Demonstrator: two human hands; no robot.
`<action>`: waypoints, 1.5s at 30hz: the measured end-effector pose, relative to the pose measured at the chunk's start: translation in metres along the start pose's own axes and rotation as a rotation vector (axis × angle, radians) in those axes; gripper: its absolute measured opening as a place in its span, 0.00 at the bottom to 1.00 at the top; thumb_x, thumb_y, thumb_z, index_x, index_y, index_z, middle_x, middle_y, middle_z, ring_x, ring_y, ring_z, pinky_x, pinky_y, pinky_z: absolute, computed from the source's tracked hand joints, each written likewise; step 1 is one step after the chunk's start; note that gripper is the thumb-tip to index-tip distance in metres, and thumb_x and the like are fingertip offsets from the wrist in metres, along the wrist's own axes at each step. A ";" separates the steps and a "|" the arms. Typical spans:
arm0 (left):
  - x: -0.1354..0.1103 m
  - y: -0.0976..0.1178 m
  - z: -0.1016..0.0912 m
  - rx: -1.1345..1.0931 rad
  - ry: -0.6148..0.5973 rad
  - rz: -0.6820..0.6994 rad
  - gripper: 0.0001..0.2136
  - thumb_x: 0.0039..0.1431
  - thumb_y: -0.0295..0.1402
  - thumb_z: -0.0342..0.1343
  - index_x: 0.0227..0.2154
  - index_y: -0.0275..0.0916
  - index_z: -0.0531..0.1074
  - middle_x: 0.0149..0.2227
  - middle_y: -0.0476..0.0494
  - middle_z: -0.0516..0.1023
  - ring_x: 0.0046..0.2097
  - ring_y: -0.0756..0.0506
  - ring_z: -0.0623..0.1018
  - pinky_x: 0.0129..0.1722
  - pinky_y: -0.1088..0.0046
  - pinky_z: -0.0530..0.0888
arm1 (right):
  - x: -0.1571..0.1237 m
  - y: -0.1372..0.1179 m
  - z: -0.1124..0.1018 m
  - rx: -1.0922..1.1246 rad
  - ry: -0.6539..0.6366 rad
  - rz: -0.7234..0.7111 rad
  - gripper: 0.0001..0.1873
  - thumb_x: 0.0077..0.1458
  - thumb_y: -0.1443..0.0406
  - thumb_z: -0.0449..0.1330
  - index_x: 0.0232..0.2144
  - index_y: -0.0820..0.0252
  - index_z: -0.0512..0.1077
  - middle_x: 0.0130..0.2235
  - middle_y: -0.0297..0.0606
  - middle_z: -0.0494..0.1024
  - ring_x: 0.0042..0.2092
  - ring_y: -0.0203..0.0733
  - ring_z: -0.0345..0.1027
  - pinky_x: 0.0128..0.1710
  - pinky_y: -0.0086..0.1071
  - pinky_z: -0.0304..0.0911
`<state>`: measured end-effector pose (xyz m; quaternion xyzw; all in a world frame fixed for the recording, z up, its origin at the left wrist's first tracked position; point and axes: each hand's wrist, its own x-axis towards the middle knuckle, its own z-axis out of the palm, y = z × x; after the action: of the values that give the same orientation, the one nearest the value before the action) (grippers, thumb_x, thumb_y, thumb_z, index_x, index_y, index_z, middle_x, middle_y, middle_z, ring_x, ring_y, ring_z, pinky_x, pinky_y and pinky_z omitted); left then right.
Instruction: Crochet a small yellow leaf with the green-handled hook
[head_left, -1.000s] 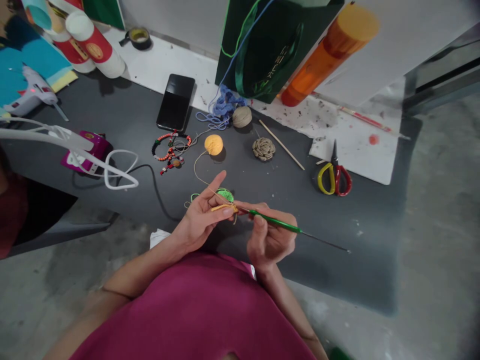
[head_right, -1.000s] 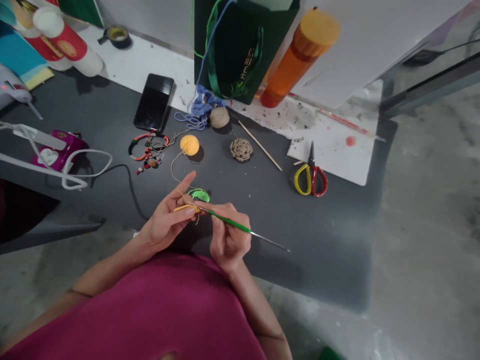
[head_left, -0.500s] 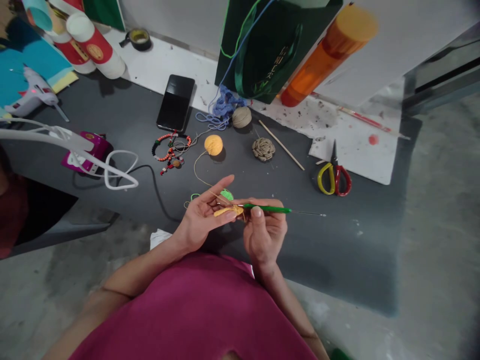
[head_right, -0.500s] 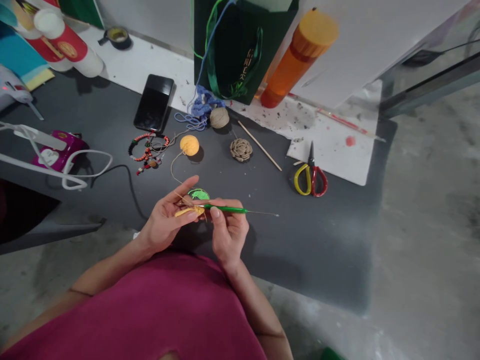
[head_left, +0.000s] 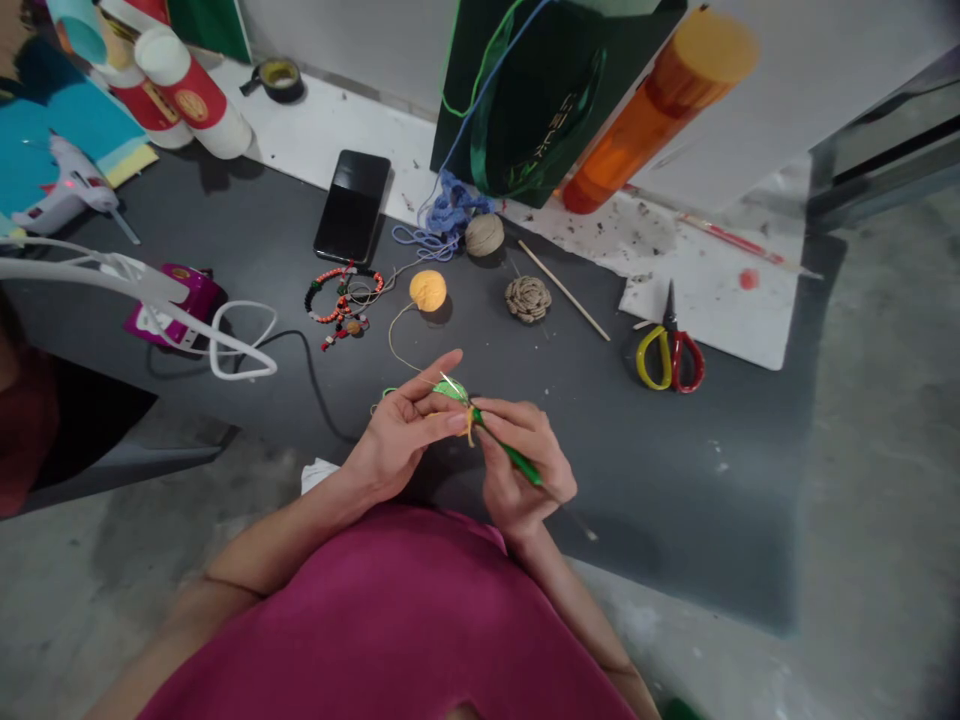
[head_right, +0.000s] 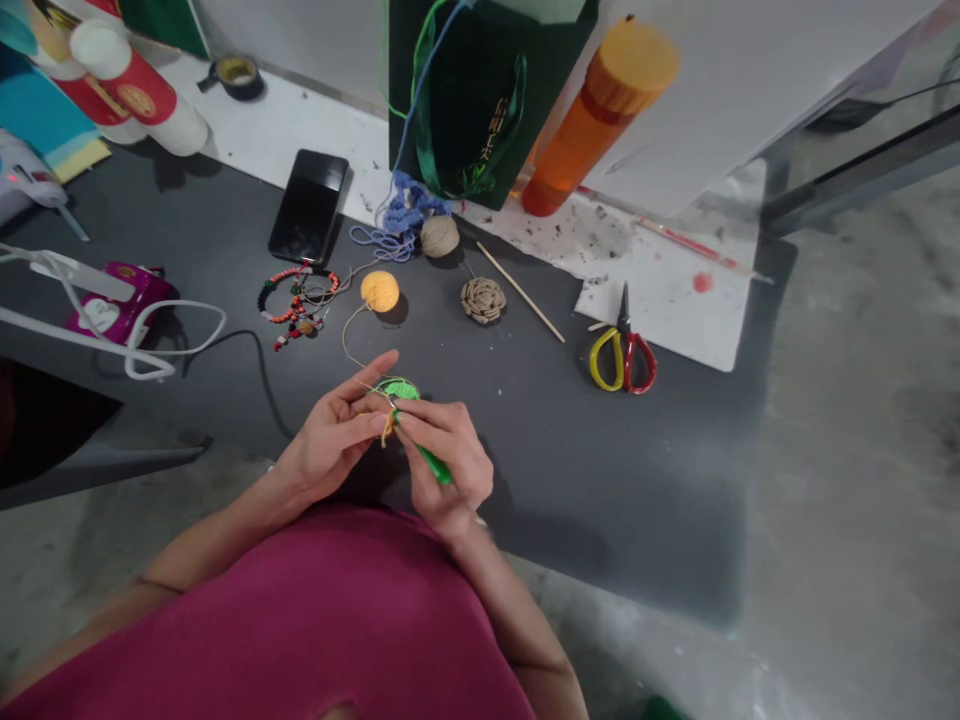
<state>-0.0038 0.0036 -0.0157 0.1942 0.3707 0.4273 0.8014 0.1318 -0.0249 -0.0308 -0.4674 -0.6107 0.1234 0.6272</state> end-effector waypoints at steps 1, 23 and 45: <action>0.000 0.000 0.000 -0.006 -0.009 -0.023 0.33 0.45 0.32 0.77 0.57 0.43 0.78 0.27 0.54 0.80 0.31 0.53 0.77 0.39 0.74 0.75 | -0.002 0.000 0.001 0.052 0.023 0.088 0.07 0.63 0.70 0.63 0.41 0.52 0.78 0.38 0.36 0.87 0.36 0.42 0.83 0.35 0.39 0.78; -0.004 0.002 -0.001 0.032 -0.072 0.052 0.28 0.46 0.32 0.76 0.54 0.43 0.81 0.28 0.52 0.77 0.32 0.53 0.75 0.37 0.75 0.74 | 0.005 -0.008 -0.004 0.483 0.092 0.664 0.06 0.70 0.58 0.55 0.38 0.49 0.68 0.25 0.28 0.82 0.23 0.37 0.76 0.22 0.30 0.65; -0.004 -0.001 0.001 -0.043 0.000 -0.063 0.36 0.45 0.28 0.76 0.60 0.44 0.76 0.31 0.53 0.82 0.34 0.53 0.79 0.45 0.74 0.76 | -0.014 0.001 0.005 0.336 0.080 0.366 0.06 0.63 0.66 0.64 0.40 0.47 0.79 0.37 0.32 0.87 0.38 0.40 0.82 0.37 0.36 0.77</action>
<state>-0.0045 -0.0004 -0.0140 0.1651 0.3672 0.4100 0.8184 0.1247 -0.0321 -0.0411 -0.4638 -0.4615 0.3163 0.6869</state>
